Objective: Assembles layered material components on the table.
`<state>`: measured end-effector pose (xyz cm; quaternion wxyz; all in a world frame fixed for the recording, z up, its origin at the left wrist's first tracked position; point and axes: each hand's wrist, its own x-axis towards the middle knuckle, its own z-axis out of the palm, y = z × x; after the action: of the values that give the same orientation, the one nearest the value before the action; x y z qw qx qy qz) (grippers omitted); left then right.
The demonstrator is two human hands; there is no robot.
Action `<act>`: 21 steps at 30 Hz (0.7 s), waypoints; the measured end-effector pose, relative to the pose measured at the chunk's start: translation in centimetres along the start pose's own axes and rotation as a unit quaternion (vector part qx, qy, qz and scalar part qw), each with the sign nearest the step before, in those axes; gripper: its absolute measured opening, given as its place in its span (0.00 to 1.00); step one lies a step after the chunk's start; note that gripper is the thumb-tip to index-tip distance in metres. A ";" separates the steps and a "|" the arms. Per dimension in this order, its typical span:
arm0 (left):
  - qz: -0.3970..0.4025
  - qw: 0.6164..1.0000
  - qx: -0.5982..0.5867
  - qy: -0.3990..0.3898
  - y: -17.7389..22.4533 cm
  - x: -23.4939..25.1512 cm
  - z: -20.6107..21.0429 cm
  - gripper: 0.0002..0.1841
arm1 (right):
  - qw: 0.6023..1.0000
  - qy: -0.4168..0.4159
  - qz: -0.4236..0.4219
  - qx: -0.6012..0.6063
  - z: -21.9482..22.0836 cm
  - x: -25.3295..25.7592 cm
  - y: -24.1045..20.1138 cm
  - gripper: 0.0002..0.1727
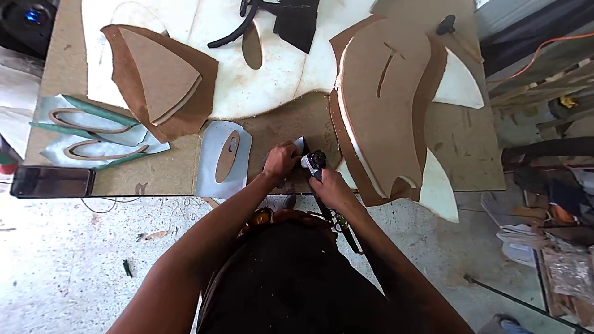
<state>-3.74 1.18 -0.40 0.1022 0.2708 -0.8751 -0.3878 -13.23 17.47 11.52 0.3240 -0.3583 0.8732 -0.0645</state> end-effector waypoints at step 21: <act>-0.111 0.987 0.089 0.077 2.2 -2.6 -0.1 0.08 | 0.997 -0.043 -0.049 0.050 -1.9 1.1 2.3 0.17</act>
<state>-2.37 3.77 1.33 0.1011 0.4038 -0.8601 -0.2949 -16.33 18.14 11.66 0.3756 -0.3862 0.8355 -0.1083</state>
